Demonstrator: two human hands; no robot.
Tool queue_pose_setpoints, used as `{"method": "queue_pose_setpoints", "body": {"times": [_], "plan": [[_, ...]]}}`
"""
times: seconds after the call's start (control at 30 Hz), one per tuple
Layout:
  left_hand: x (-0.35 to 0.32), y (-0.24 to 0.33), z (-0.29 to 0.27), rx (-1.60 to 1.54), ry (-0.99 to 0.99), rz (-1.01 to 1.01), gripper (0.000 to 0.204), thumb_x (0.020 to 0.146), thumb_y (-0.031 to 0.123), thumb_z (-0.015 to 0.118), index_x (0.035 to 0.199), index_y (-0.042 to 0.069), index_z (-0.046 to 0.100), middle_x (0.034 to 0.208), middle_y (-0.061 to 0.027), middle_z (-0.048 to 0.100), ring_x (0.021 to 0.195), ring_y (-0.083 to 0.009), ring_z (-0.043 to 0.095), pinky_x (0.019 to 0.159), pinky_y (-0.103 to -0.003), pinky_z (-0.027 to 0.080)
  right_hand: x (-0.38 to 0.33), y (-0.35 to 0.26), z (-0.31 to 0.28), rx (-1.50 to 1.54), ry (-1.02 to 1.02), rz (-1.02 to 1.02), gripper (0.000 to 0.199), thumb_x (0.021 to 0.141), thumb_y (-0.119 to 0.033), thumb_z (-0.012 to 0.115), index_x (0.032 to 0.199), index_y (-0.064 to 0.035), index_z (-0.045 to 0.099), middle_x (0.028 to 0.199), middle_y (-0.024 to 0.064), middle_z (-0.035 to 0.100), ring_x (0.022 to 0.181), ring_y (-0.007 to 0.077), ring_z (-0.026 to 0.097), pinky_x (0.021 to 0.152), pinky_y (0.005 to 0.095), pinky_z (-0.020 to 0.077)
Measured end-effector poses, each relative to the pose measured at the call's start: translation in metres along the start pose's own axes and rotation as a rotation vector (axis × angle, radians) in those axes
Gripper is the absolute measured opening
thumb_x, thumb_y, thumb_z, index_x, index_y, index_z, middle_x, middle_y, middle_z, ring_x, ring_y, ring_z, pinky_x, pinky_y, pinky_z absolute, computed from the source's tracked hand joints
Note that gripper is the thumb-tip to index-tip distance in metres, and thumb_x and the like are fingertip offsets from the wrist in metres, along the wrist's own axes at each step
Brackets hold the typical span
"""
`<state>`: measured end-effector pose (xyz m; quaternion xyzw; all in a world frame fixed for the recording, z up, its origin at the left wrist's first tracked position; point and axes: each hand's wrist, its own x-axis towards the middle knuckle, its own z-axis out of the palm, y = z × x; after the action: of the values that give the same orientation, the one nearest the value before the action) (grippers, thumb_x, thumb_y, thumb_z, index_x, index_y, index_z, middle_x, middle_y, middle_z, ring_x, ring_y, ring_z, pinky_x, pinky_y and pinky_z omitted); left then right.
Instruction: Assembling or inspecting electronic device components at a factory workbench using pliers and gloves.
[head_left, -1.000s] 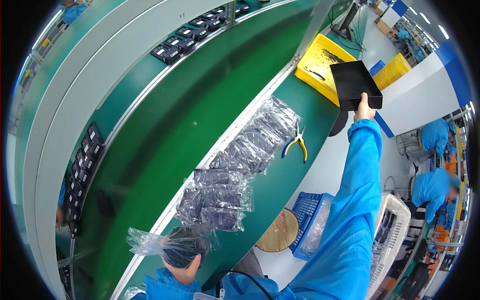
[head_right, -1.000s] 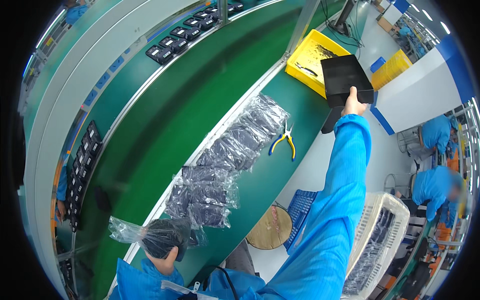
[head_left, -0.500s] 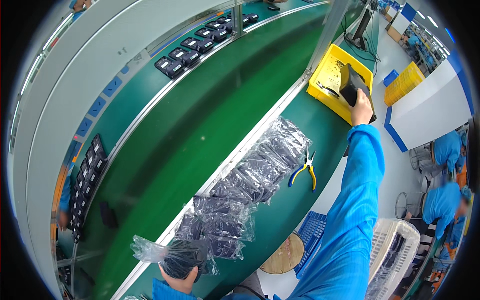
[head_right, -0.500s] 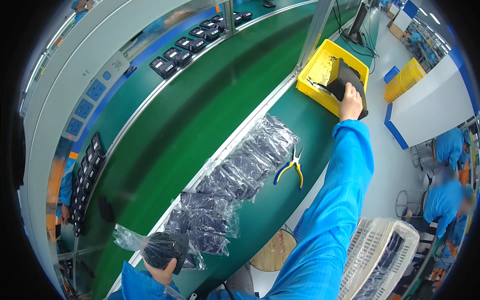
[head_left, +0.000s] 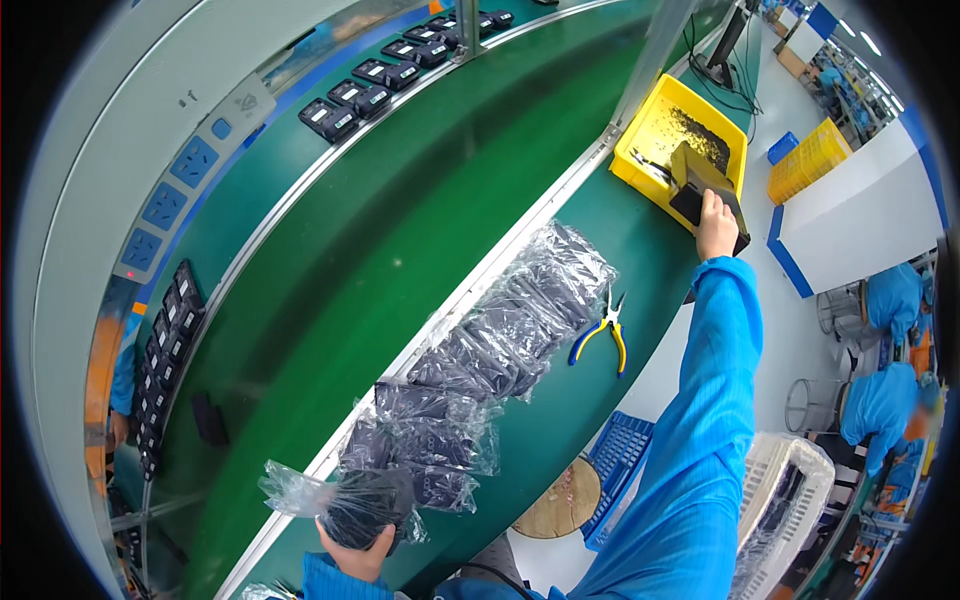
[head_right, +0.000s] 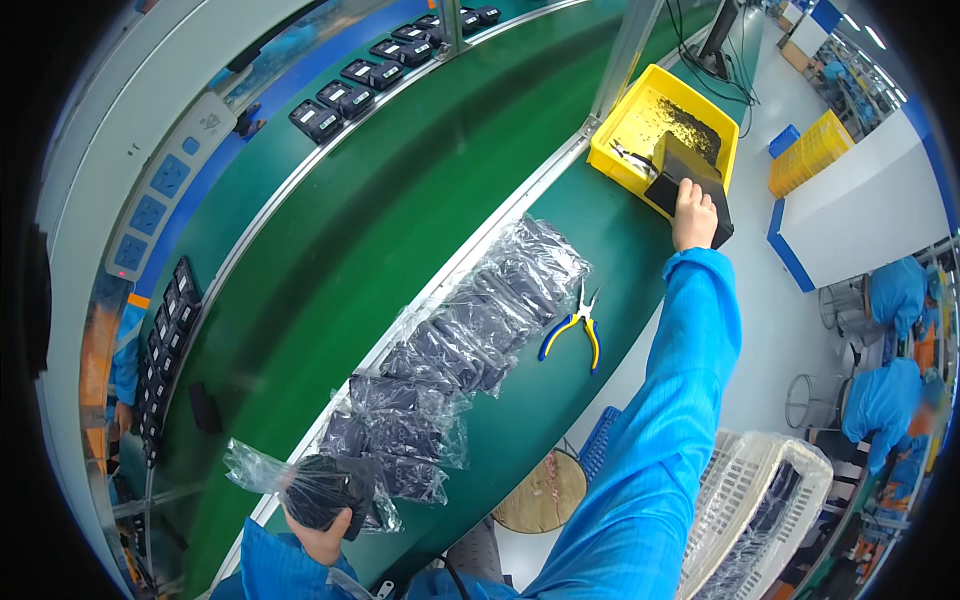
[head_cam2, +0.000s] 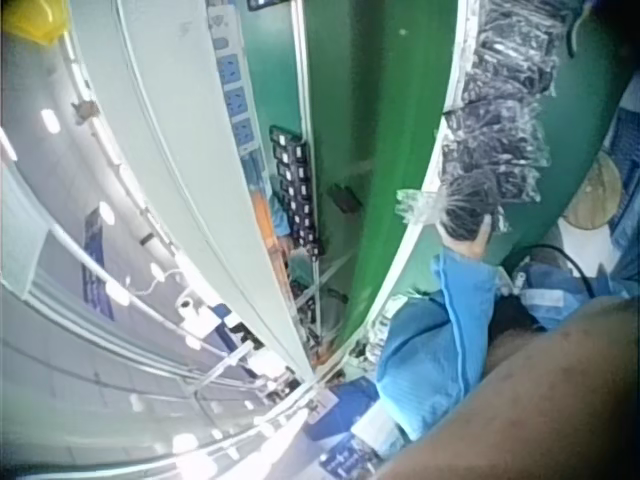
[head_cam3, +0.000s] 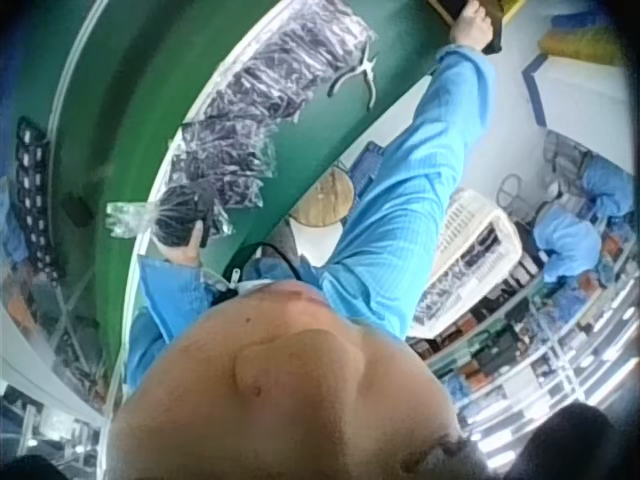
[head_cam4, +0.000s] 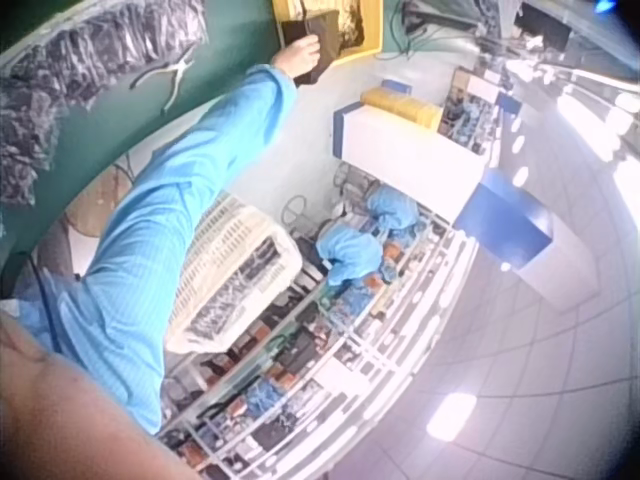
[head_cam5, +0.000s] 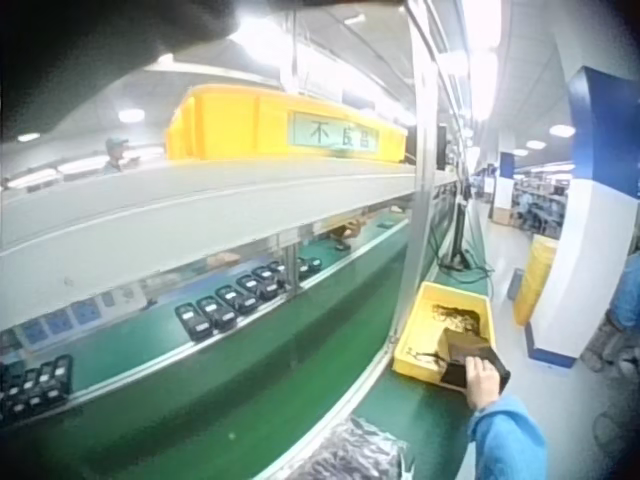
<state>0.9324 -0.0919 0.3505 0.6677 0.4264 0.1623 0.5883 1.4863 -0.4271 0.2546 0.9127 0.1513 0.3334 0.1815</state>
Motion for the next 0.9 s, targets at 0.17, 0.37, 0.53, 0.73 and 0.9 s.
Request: {"method": "queue_pose_setpoints", "body": {"times": [0.17, 0.37, 0.53, 0.73, 0.9], "plan": [[-0.002, -0.008, -0.006, 0.002, -0.050, 0.023, 0.087, 0.062, 0.007, 0.074, 0.131, -0.006, 0.022, 0.120, -0.0170, 0.044, 0.111, -0.0247, 0.046, 0.097, -0.036, 0.034, 0.005, -0.004, -0.021, 0.134, -0.097, 0.033, 0.052, 0.064, -0.009, 0.071, 0.110, -0.0050, 0.047, 0.097, 0.0099, 0.057, 0.085, 0.0263, 0.059, 0.074, 0.0336, 0.0495], [-0.006, -0.020, -0.011, -0.028, -0.091, 0.039, 0.105, 0.059, 0.000, 0.076, 0.134, -0.007, 0.003, 0.129, -0.0229, 0.035, 0.118, -0.0283, 0.041, 0.098, -0.039, 0.034, 0.004, 0.000, -0.033, 0.161, -0.187, 0.065, 0.063, 0.058, -0.011, 0.077, 0.113, -0.0065, 0.047, 0.103, 0.0104, 0.057, 0.090, 0.0273, 0.059, 0.076, 0.0348, 0.0490], [-0.016, -0.020, -0.012, -0.052, -0.018, 0.036, 0.103, 0.059, -0.001, 0.075, 0.134, -0.008, 0.004, 0.131, -0.0232, 0.032, 0.119, -0.0289, 0.039, 0.099, -0.039, 0.033, 0.006, -0.004, -0.081, 0.473, 0.048, 0.601, 0.056, 0.062, -0.024, 0.075, 0.111, -0.0084, 0.053, 0.095, 0.0129, 0.064, 0.083, 0.0299, 0.062, 0.075, 0.0372, 0.0492], [-0.015, -0.017, -0.020, -0.116, -0.055, 0.099, 0.099, 0.060, -0.001, 0.075, 0.133, -0.008, 0.008, 0.127, -0.0225, 0.037, 0.115, -0.0280, 0.044, 0.097, -0.038, 0.036, -0.030, 0.049, -0.111, 1.748, 0.182, 1.434, 0.060, 0.071, -0.033, 0.072, 0.116, 0.0007, 0.050, 0.113, 0.0151, 0.056, 0.098, 0.0276, 0.057, 0.090, 0.0367, 0.0453], [-0.027, -0.010, -0.032, -0.105, -0.068, 0.159, 0.092, 0.061, -0.002, 0.074, 0.132, -0.008, 0.014, 0.123, -0.0200, 0.042, 0.112, -0.0257, 0.046, 0.094, -0.036, 0.038, -0.091, 0.060, -0.156, 1.969, 0.013, 1.322, 0.051, 0.076, -0.030, 0.067, 0.115, -0.0024, 0.049, 0.117, 0.0121, 0.051, 0.103, 0.0231, 0.053, 0.091, 0.0331, 0.0443]]}}
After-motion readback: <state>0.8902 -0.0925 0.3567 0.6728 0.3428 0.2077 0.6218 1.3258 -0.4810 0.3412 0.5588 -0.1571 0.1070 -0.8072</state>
